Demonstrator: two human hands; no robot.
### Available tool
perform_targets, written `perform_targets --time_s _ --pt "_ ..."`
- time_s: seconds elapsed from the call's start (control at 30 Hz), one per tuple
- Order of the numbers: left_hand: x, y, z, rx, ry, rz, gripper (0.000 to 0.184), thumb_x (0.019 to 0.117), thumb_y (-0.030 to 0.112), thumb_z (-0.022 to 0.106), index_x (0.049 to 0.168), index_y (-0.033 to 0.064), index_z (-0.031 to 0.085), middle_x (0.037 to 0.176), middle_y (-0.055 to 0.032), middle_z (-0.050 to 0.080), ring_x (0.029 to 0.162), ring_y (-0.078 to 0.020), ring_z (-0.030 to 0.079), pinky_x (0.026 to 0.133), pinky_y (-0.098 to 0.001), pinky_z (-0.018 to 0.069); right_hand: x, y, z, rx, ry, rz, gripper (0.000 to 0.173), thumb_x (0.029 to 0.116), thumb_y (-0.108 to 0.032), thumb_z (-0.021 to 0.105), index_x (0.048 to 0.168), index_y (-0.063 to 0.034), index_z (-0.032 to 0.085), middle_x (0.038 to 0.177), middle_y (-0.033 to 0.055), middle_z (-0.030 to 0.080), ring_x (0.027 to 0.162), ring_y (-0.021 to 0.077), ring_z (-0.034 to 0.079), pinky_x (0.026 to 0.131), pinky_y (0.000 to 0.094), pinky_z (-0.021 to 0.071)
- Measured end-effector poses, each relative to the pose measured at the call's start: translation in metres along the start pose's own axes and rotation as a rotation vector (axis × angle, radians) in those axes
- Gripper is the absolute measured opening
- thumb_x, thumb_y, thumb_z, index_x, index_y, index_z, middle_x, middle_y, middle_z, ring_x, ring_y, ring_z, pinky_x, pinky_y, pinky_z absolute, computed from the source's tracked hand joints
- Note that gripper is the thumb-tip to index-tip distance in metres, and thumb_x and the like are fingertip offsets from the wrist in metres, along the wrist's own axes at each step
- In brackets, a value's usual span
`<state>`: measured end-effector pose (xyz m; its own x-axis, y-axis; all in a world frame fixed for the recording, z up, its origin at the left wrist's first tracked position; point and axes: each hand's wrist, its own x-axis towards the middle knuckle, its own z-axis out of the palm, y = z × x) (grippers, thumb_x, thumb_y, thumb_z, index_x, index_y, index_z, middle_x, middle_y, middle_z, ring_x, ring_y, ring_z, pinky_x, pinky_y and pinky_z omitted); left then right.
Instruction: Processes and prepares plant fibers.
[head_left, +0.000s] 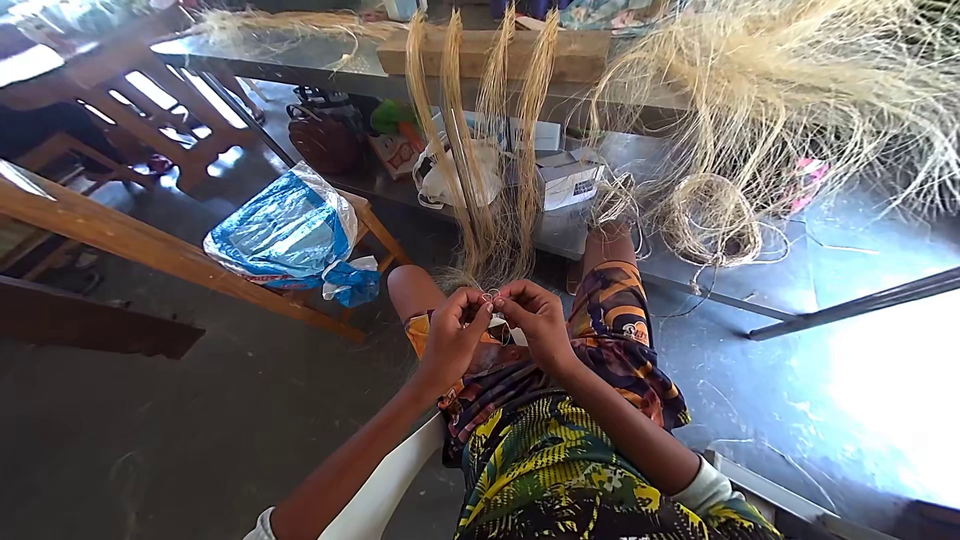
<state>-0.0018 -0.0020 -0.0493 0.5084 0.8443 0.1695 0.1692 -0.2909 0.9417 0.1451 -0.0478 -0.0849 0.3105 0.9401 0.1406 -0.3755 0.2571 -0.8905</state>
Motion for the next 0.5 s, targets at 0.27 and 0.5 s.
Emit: perform_targets --time_s 0.27,0.5 --pt "0.0005 -0.0016 0.0002 0.013 0.032 -0.010 0.007 0.0989 0.006 0.057 0.100 0.0029 0.063 0.082 0.0038 0.063 0.072 0.0002 0.060 0.068 -0.0159 0.0513 -0.0006 0.0029 -0.0009 -0.030 0.001 -0.013 0.021 0.0923 0.004 0.066 0.112 0.0026 0.061 0.082 0.0041 0.071 0.069 0.0068 0.065 0.066 0.0211 0.0546" --pt "0.0027 -0.0007 -0.0003 -0.020 0.042 -0.035 0.010 0.0999 0.005 0.054 0.095 0.0036 0.063 0.077 0.0049 0.061 0.066 -0.0015 0.059 0.064 -0.0171 0.0516 0.0004 0.0091 -0.0033 -0.012 -0.030 -0.109 0.009 0.0935 0.004 0.065 0.101 0.0030 0.069 0.085 0.0036 0.072 0.071 0.0046 0.065 0.068 0.0205 0.0553"
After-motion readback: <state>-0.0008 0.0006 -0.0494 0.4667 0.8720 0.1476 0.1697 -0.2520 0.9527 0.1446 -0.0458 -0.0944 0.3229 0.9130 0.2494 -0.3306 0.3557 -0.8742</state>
